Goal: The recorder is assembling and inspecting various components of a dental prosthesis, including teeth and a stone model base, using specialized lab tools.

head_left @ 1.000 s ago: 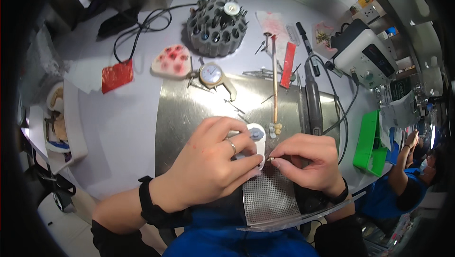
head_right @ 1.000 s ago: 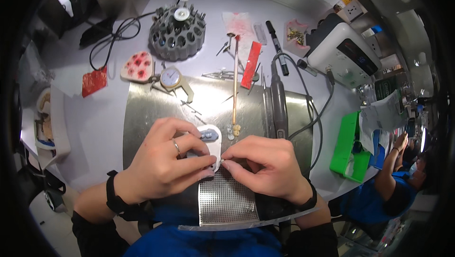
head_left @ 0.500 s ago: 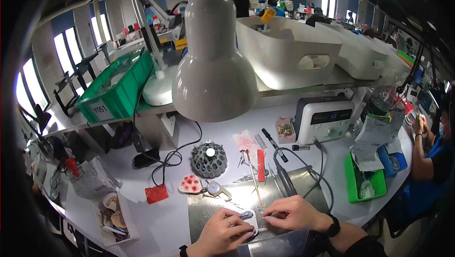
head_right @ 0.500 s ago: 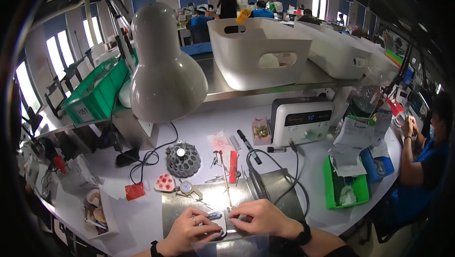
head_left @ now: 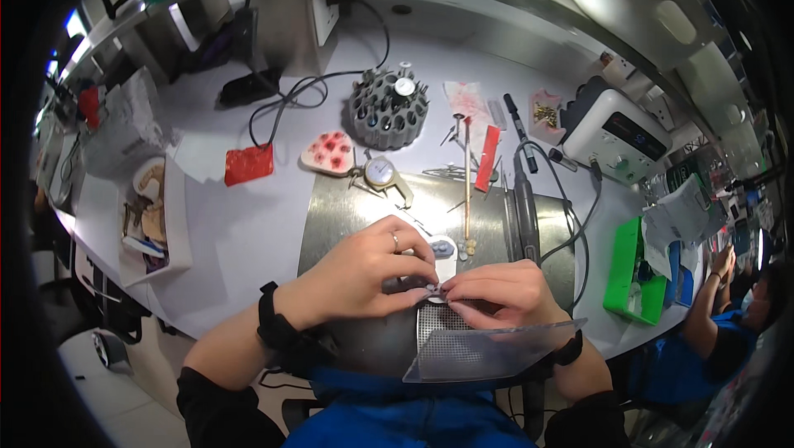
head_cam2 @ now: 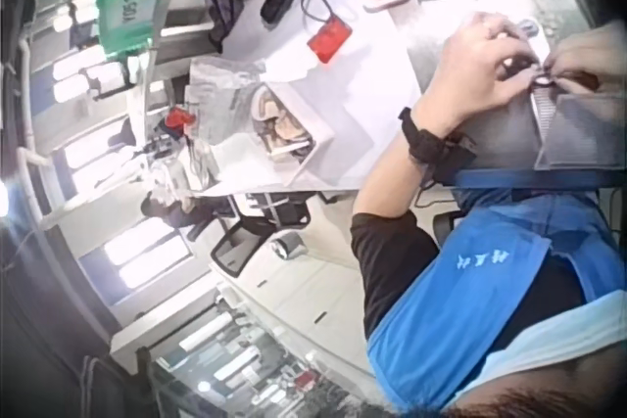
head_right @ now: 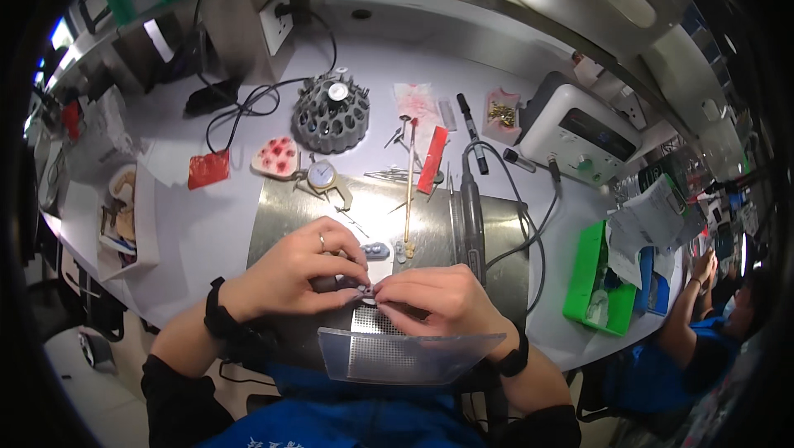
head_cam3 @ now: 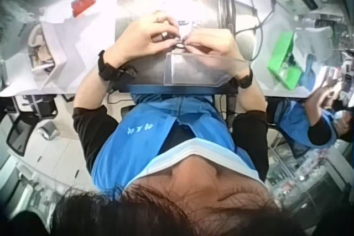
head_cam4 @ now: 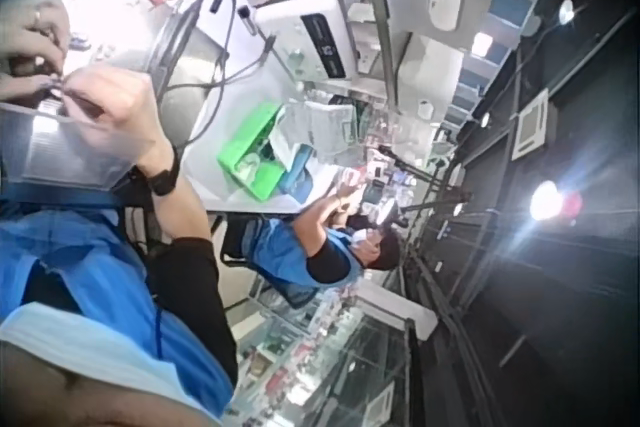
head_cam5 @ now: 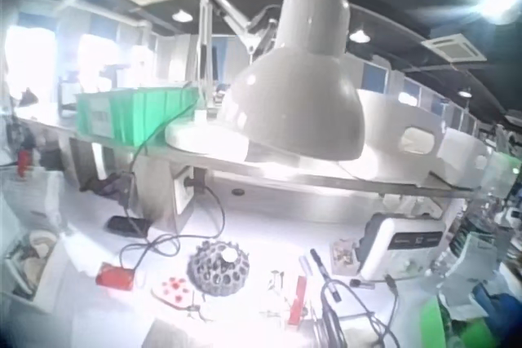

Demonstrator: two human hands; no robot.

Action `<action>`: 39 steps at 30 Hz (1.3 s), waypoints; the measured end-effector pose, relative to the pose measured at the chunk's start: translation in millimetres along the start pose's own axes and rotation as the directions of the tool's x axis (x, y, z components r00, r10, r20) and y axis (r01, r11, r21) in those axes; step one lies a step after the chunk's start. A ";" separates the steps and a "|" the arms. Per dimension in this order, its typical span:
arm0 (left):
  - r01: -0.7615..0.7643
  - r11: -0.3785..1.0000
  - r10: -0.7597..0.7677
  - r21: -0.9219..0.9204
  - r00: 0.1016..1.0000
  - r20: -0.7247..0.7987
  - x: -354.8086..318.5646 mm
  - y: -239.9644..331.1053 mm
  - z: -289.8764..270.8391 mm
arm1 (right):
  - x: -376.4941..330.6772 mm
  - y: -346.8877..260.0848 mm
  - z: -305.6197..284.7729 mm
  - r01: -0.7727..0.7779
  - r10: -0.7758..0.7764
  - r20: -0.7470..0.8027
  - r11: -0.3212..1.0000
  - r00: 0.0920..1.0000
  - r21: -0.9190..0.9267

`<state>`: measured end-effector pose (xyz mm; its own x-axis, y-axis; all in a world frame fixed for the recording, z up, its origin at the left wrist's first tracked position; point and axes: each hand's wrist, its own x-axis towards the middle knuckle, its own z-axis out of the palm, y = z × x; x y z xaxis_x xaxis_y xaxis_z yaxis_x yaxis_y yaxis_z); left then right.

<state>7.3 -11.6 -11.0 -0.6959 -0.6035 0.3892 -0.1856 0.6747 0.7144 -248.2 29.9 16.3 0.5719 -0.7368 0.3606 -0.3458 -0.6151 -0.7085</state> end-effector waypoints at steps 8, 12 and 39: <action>-0.032 0.999 0.033 0.034 0.999 -0.017 -9.0 4.0 6.4 | -10.5 -0.5 6.1 0.062 -0.059 0.024 0.991 0.998 -0.119; -0.026 0.998 0.027 0.057 0.999 -0.019 -7.5 6.0 8.1 | -5.4 2.6 2.7 0.077 -0.077 0.020 0.996 0.997 -0.052; 0.072 0.997 -0.074 -0.026 0.993 -0.093 -5.5 8.0 18.3 | -8.0 3.1 0.2 -0.050 0.057 0.048 0.988 0.997 -0.144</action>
<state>-3.1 4.9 -18.2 -0.6128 -0.6886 0.3877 -0.2168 0.6183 0.7555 -253.7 34.0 11.1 0.5865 -0.7563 0.2898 -0.4773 -0.6118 -0.6308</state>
